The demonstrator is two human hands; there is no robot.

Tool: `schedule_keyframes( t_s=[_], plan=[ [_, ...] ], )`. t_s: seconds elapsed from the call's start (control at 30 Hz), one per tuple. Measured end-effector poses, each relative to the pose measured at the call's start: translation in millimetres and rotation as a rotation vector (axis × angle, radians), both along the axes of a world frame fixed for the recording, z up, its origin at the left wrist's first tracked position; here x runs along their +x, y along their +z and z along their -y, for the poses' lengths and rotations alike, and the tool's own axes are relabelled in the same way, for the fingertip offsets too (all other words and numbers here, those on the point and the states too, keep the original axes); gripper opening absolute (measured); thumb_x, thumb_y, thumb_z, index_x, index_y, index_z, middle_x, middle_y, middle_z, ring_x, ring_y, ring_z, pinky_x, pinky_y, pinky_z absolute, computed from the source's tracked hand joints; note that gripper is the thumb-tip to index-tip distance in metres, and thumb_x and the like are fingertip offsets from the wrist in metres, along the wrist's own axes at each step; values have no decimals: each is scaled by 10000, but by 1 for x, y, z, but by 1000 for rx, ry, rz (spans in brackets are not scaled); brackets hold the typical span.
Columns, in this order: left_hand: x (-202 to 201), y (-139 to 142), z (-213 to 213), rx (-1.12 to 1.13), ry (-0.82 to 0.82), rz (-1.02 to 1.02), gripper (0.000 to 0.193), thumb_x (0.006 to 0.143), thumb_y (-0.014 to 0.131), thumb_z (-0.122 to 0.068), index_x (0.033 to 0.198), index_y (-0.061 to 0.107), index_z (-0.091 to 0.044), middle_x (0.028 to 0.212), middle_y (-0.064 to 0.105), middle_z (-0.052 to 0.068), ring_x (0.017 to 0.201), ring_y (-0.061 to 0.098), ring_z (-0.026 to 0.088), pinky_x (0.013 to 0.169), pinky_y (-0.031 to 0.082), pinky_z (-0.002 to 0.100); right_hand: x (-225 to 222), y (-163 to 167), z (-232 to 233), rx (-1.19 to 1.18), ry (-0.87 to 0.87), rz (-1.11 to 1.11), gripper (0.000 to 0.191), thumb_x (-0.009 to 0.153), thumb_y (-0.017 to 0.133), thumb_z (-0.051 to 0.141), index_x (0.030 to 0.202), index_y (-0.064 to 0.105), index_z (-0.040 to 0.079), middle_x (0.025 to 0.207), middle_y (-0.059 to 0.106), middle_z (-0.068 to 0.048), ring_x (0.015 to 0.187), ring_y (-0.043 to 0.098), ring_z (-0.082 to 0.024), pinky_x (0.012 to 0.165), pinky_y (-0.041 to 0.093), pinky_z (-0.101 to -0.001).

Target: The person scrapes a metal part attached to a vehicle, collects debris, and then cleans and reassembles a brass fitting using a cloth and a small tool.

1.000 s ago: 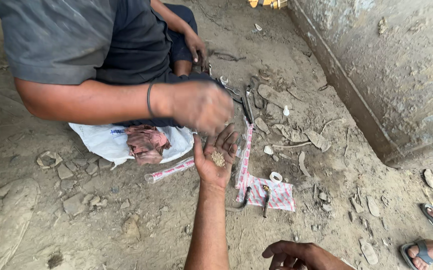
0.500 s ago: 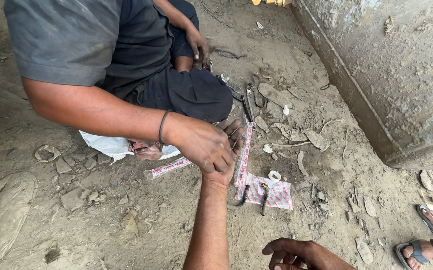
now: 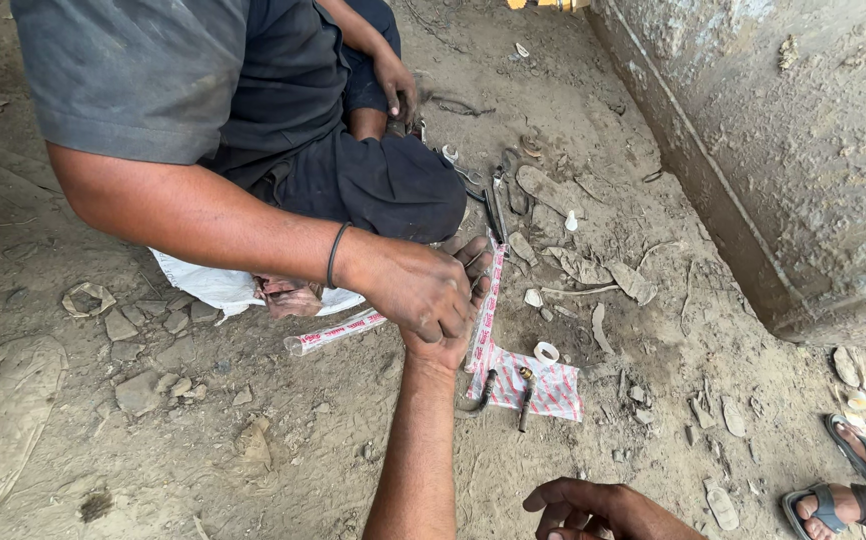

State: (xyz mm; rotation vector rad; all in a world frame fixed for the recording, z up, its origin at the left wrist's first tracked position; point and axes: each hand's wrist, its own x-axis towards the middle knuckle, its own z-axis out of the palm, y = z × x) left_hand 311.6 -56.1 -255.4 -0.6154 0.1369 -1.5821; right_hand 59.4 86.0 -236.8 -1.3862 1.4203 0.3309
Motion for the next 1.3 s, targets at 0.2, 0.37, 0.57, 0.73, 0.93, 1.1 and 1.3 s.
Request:
schedule_keyframes(
  t_s=[0.2, 0.37, 0.57, 0.73, 0.93, 1.1, 1.3],
  plan=[
    [-4, -6, 4, -12, -5, 18, 704, 1058, 442, -615, 1250, 617, 39, 1235, 674, 266, 1130, 697, 369, 989, 593, 445, -5, -3, -1, 5, -23, 52, 446, 987, 623, 342, 1385, 681, 149, 1001, 783, 11, 927, 728, -82, 815, 567, -278],
    [-8, -12, 7, -26, 1, 18, 667, 1053, 455, -581, 1254, 625, 32, 1242, 671, 271, 1119, 701, 376, 958, 601, 445, -11, -12, -1, -9, -14, 9, 452, 955, 655, 359, 1352, 704, 148, 963, 772, 34, 900, 692, -70, 790, 540, -269],
    [2, 1, 9, -63, -3, 27, 623, 1048, 470, -541, 1258, 634, 23, 1250, 667, 277, 1107, 705, 384, 920, 610, 444, -9, -7, 0, -22, -71, 83, 342, 986, 671, 338, 1195, 741, 77, 942, 760, 17, 909, 692, -62, 793, 551, -261],
    [-2, -6, -1, -175, -14, 3, 587, 1043, 483, -507, 1262, 641, 15, 1257, 664, 282, 1097, 709, 391, 890, 618, 444, 4, 15, -7, -25, -227, -5, 298, 934, 716, 281, 1137, 762, 68, 870, 764, -8, 793, 675, -83, 730, 601, -291],
    [0, -11, 2, 63, 89, 245, 547, 1114, 488, -472, 1302, 600, 29, 1346, 651, 291, 1169, 717, 343, 964, 625, 434, 18, 22, -5, -137, -366, -4, 311, 901, 751, 246, 1180, 772, 109, 890, 775, -10, 794, 652, -90, 732, 569, -296],
    [-8, -17, -12, -95, 90, 207, 730, 1216, 395, -553, 1409, 574, 129, 1332, 657, 323, 1165, 699, 360, 1014, 585, 444, 22, 25, 0, -510, -148, 79, 259, 877, 722, 164, 1112, 802, 90, 1052, 787, 15, 926, 738, -86, 737, 640, -288],
    [-49, -15, -47, -173, -121, 48, 972, 1053, 285, -785, 1562, 420, 32, 1581, 434, 299, 1480, 442, 411, 1244, 395, 558, 34, 54, 16, -1177, 65, 106, 172, 912, 747, 57, 1082, 749, 77, 1081, 755, -49, 853, 730, -99, 686, 614, -252]
  ],
)
